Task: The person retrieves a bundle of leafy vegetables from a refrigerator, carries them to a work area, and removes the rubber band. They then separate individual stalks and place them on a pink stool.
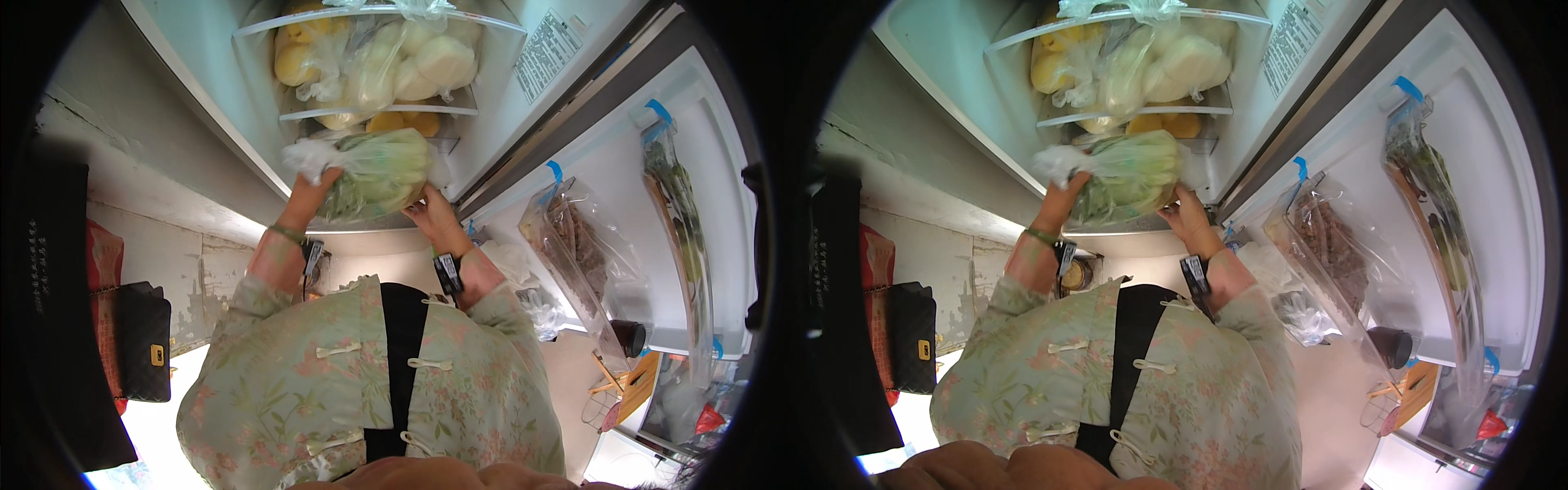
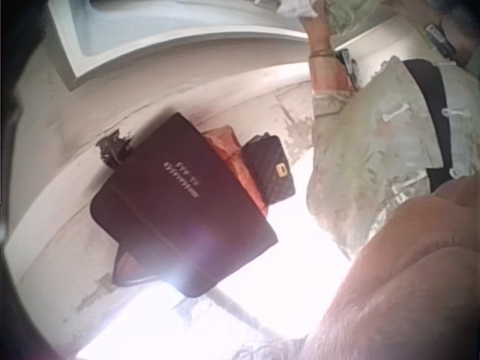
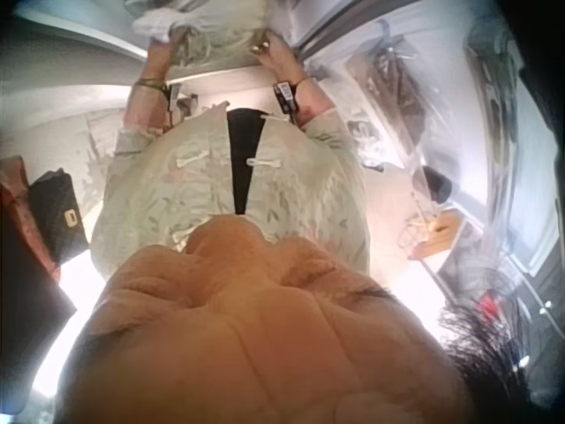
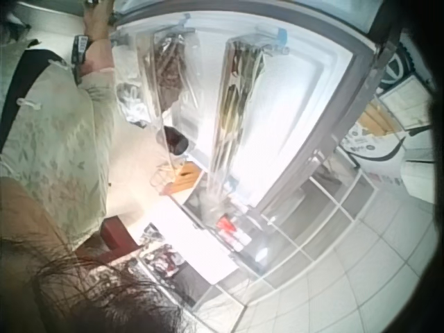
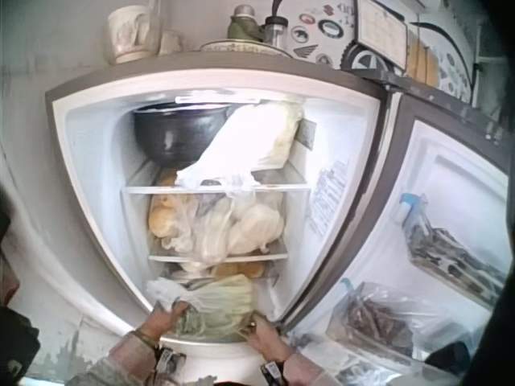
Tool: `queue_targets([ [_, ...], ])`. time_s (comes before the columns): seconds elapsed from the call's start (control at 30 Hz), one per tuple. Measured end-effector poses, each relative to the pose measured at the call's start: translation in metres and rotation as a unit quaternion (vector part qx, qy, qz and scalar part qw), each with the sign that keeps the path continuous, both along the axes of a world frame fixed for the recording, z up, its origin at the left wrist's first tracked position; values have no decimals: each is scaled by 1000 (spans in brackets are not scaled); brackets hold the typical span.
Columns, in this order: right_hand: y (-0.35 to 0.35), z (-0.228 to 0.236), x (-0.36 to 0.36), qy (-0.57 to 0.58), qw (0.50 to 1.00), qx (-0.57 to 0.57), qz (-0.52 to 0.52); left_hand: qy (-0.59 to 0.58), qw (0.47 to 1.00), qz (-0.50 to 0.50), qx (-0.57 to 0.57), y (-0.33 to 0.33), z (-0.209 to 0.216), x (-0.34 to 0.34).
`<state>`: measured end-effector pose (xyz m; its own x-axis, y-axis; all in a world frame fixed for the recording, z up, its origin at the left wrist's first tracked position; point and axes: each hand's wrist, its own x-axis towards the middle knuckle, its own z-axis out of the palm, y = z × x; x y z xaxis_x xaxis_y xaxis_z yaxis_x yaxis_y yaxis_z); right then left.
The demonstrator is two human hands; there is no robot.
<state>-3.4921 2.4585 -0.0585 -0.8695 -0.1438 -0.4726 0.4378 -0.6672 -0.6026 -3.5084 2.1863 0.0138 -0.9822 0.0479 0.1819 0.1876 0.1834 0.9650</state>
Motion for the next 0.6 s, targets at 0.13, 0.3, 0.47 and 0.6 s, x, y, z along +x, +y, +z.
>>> queue_targets([
  [0.13, 22, -48, -8, -46, 997, 30, 60, 0, 1000, 1, 17, 35, -28, -25],
  [0.3, 24, -51, -9, 44, 961, 262, 74, -96, 995, 4, -5, 48, -43, -36],
  [0.47, 7, 8, -17, 292, 773, 558, -83, 55, 990, 6, -131, 50, -40, -36],
  [0.6, -13, 55, -47, 496, 589, 631, -95, 123, 960, 34, -248, 54, -43, -39],
])
